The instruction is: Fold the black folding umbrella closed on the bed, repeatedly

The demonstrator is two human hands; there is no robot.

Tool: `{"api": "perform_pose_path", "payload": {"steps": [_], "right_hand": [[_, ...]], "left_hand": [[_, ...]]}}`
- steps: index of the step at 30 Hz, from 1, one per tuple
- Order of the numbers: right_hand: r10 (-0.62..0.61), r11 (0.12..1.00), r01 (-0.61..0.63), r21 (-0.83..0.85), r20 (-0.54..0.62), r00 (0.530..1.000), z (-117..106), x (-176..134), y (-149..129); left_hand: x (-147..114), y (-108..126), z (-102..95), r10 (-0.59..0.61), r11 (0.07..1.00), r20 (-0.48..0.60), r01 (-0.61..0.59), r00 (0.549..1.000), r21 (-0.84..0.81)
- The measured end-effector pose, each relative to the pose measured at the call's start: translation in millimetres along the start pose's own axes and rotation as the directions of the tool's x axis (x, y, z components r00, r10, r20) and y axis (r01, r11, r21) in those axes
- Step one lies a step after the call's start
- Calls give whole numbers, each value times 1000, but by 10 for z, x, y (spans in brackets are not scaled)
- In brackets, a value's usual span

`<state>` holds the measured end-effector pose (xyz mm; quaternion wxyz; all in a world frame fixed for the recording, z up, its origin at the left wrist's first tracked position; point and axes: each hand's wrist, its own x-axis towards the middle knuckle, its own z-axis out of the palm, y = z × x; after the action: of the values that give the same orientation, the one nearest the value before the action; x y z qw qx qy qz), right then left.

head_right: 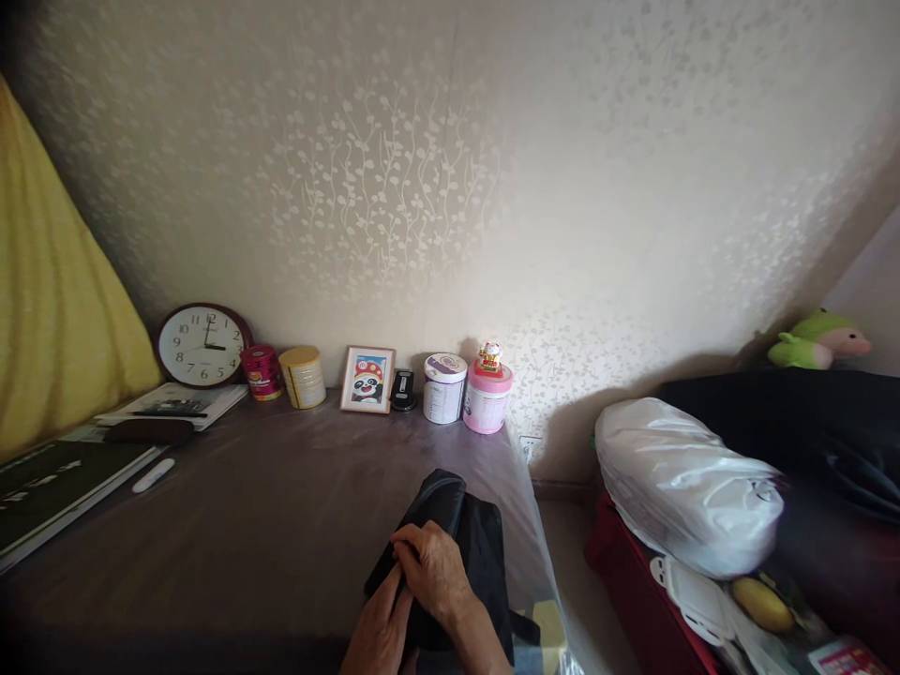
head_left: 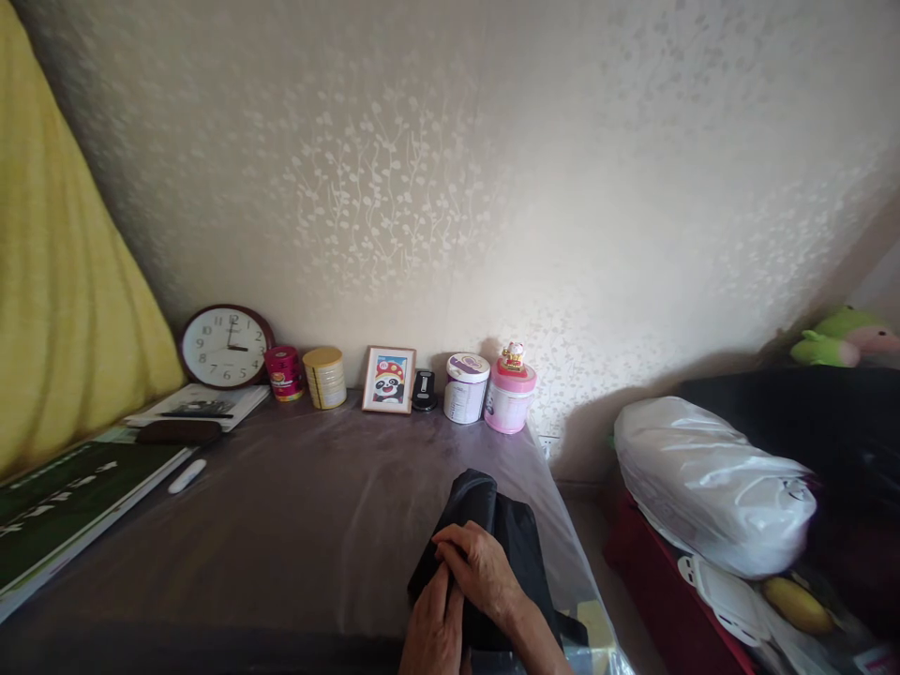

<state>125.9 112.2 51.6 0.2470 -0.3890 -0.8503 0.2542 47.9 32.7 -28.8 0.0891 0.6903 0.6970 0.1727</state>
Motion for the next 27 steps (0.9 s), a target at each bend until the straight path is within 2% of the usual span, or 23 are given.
{"api": "perform_pose_path", "payload": {"steps": [2, 6, 11, 17, 21, 23, 25, 27], "right_hand": [[-77, 997, 77, 10, -37, 996, -23, -56, 22], [-195, 981, 193, -31, -60, 979, -38, -72, 174], [-176, 979, 168, -115, -67, 982, -21, 85, 408], [-148, 974, 129, -184, -94, 985, -51, 436, 684], [-99, 975, 51, -215, -220, 971, -112, 531, 744], [-129, 978, 75, -196, -275, 953, -126, 458, 672], [-175, 978, 141, -151, -244, 954, -107, 335, 565], [-198, 976, 183, -115, -130, 972, -60, 232, 485]], "left_hand": [[10, 11, -33, -15, 1000, 62, 16, 998, -25], [28, 27, -60, -14, 998, 100, 19, 995, -55], [43, 56, -81, -56, 995, 162, 68, 985, -69], [77, 33, -80, -68, 991, 221, 92, 973, -101], [67, -13, -22, -72, 983, 192, 102, 979, -151], [51, -42, 17, -59, 982, 157, 85, 986, -166], [34, -66, 55, -49, 983, 108, 68, 993, -172], [21, -81, 82, -50, 984, 59, 59, 997, -167]]}}
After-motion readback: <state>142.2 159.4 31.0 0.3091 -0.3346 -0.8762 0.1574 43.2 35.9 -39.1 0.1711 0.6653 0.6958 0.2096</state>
